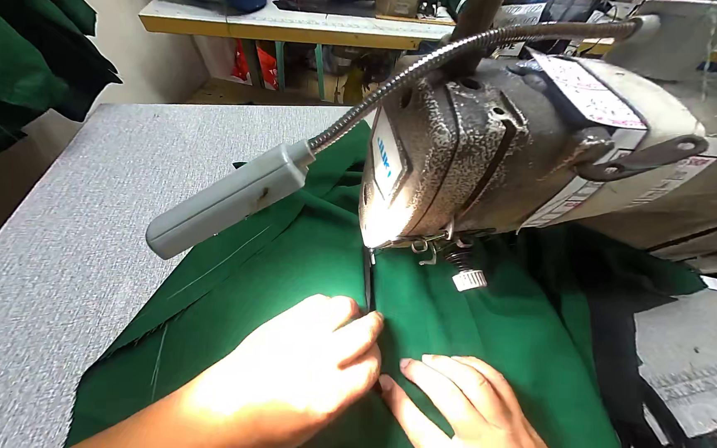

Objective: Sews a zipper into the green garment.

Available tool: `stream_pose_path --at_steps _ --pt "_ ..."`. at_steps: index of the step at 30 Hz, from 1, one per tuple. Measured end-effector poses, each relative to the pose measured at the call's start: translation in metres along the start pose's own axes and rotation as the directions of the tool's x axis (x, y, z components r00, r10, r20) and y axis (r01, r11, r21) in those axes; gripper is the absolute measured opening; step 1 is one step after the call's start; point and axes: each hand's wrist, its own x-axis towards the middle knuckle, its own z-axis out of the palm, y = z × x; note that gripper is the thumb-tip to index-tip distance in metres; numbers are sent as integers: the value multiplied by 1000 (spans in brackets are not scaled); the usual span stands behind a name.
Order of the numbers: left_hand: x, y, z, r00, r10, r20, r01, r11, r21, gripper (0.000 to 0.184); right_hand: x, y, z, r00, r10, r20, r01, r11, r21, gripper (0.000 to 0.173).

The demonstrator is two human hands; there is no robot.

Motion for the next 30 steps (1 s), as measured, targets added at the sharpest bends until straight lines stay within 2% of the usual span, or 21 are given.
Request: stream_pose_path --at_steps 4,9,12,18,22,28,30 --pt "-13 -5 6 999 -18 -50 15 998 -56 23 10 -8 -4 992 115 -50 -107 983 147 30" --pt "-17 -2 13 991 -81 -107 71 993 -94 22 40 -23 -5 900 410 -148 -352 884 308 13" --pt "-18 1 15 985 -109 -131 97 991 -92 22 52 -23 6 863 483 -151 -426 855 297 13" --pt "-17 3 18 973 -156 -173 138 984 -110 15 54 -18 10 875 448 -185 -416 890 188 20" --pt "-18 2 19 971 -149 -186 125 983 -133 17 57 -17 9 877 452 -165 -427 889 166 23" --pt "-17 2 19 975 -131 -180 114 988 -103 18 61 -24 3 863 498 -81 -489 865 111 19" --pt "-16 3 20 975 -132 -181 116 989 -93 18 62 -27 1 871 483 -95 -478 876 69 17"
